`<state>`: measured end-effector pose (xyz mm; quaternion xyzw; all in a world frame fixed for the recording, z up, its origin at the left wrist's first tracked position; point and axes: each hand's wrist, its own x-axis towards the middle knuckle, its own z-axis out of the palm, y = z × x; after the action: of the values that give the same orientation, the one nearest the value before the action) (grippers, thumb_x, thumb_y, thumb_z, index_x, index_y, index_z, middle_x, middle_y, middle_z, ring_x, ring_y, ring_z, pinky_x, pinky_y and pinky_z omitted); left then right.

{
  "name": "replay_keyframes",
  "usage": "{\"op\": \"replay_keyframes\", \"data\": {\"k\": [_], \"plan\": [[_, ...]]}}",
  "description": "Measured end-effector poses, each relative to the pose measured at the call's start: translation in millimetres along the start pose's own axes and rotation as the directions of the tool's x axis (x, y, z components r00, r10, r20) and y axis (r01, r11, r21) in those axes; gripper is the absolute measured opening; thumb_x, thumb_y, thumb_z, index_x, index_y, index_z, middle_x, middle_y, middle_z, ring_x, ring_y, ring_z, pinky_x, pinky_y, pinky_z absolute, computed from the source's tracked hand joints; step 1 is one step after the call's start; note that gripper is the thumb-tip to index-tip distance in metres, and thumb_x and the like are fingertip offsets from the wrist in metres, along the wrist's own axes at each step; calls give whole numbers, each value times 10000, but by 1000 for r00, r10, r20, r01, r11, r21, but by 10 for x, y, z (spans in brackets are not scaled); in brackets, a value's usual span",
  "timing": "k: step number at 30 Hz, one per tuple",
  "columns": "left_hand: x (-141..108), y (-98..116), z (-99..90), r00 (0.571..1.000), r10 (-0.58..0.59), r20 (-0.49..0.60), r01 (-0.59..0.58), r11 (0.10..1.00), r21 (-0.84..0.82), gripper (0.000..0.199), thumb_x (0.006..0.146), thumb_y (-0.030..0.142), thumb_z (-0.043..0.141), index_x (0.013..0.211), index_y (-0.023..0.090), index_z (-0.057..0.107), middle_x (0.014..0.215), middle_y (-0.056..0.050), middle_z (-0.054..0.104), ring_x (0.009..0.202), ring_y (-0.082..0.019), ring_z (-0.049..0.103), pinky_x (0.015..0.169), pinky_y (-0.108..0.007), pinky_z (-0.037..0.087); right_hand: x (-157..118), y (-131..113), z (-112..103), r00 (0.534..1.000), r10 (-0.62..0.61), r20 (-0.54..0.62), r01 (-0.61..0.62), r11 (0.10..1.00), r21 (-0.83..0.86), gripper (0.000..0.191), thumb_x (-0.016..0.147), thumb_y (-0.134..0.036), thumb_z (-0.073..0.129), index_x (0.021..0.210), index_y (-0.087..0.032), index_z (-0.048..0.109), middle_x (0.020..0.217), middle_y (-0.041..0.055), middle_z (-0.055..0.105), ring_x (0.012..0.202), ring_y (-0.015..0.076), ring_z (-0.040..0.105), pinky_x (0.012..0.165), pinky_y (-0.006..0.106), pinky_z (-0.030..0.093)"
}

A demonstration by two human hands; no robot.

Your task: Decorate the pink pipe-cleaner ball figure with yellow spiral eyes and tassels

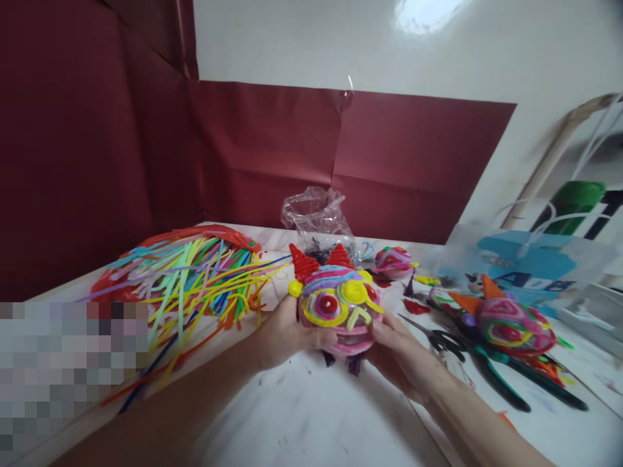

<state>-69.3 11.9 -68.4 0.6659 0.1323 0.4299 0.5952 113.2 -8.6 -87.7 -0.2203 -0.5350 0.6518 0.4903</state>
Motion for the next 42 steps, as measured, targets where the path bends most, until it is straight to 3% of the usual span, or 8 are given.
{"op": "replay_keyframes", "data": {"k": [7,13,17,22,28,32,38,42], "plan": [[-19,-40,33,998,-51,-43,53,998,33,548,615,186,795,1124,122,603,1112,-137,666,1063,-294,593,943,-409,450,17,59,4,1000,-4,-18,4,1000,2,553,724,-404,695,1218,-216,534,1180,99,629,1099,277,562,932,403,453],[2,-25,-57,999,-26,-24,26,1000,0,512,623,299,788,1083,127,643,1019,-118,699,954,-280,632,879,-388,478,13,18,-33,997,53,-60,-57,996,-69,557,742,-543,637,1190,-224,552,1143,118,639,988,299,615,711,398,536],[-2,22,-210,997,8,-72,-6,1000,25,543,662,377,750,1136,149,614,1036,-107,689,994,-275,611,861,-357,479,22,-111,-194,976,-15,-219,-28,981,-192,535,788,-601,550,1156,-213,570,1157,129,627,1107,322,537,900,500,406],[-20,71,-331,997,7,-79,-4,999,39,629,650,407,753,1193,152,564,932,-82,702,829,-217,648,798,-322,495,51,-140,-355,900,-166,-402,27,944,-330,471,763,-574,599,1119,-266,581,1257,92,573,1266,311,376,1028,520,207],[-25,149,-211,979,-141,144,138,990,34,650,597,248,793,1194,149,555,1129,-119,649,1052,-283,590,900,-385,460,22,-139,-245,986,-92,-138,56,968,-246,535,731,-615,604,1122,-249,612,1257,84,585,1202,315,470,1022,491,297],[-32,197,-125,943,-258,210,249,966,69,674,589,194,793,1207,130,532,1165,-148,632,1105,-312,563,917,-426,447,-23,-180,-204,999,-33,22,36,986,-165,484,708,-524,684,1088,-228,648,1193,85,629,1150,311,528,989,459,380],[-58,261,-44,925,-349,149,339,937,84,747,498,160,841,1170,119,517,1220,-176,589,1112,-329,554,913,-434,445,-53,-162,-222,991,39,124,-29,996,-81,571,649,-481,762,1145,-232,625,1155,99,649,1108,314,563,932,457,442],[-52,178,-61,967,-245,65,241,968,65,747,547,212,837,1189,151,461,1211,-155,583,1119,-310,543,931,-451,428,-43,-168,-194,997,-19,79,22,999,-44,453,680,-425,744,1079,-226,663,1064,85,693,1073,299,591,942,438,442]]}}
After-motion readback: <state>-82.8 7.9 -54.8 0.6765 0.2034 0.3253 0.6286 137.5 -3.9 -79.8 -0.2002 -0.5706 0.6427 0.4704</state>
